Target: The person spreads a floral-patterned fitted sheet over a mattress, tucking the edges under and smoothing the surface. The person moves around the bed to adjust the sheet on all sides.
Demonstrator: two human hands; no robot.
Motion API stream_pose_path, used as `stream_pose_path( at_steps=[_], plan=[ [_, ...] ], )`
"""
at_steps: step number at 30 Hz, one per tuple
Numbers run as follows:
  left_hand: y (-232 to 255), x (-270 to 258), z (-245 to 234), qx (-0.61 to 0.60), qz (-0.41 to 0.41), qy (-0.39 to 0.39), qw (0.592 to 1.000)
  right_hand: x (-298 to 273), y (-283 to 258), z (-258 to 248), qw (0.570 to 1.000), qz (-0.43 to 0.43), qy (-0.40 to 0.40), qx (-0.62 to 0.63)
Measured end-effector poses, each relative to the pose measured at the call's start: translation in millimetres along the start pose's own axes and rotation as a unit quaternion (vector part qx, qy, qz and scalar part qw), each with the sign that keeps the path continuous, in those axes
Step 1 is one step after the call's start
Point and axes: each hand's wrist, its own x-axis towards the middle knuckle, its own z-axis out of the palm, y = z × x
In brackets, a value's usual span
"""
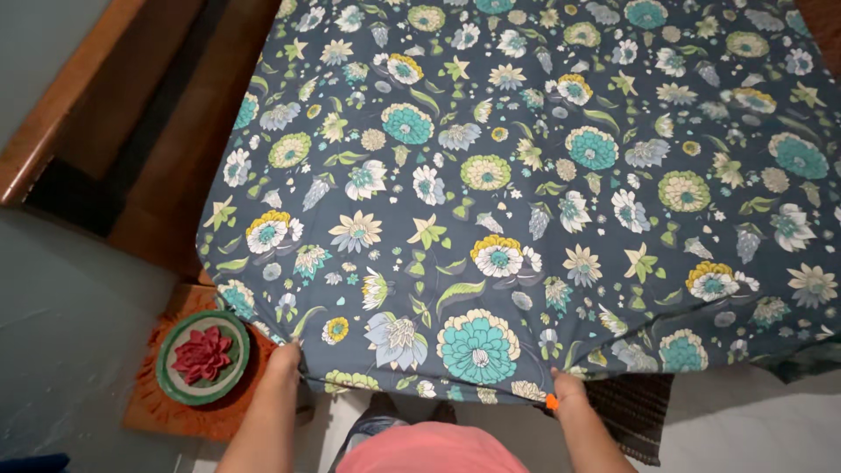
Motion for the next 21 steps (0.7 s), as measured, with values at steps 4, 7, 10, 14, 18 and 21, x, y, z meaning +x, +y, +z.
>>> stream_pose_path(
  at_steps=[4,7,10,14,18,21],
  plan=[
    [-7.0,3.3,-0.4,0.055,0.028,0.028,0.998,-18.1,3.7,-8.9,0.995,-0.04,0.047,-0.073],
    [-10.9,6.2,-0.5,0.078,0.047,0.032,0.995,-17.5,9.9,-17.8,0.993,-0.051,0.082,-0.065],
    [-14.9,7.4,4.3,0.088,0.076,0.022,0.993,-3.0,11.6,-30.3,0.972,-0.1,0.123,-0.175],
    [-17.8,-2.9,7.6,0.075,0.139,-0.018,0.987,2.3,11.4,-38.6,0.926,-0.115,0.151,-0.325],
    [-17.8,-11.4,4.9,0.034,0.144,-0.05,0.988,-4.5,15.0,-39.5,0.942,-0.146,0.181,-0.242],
    [-20.4,-13.6,1.3,0.026,0.133,-0.041,0.99,-18.9,11.5,-32.7,0.92,-0.184,0.236,-0.253]
  ],
)
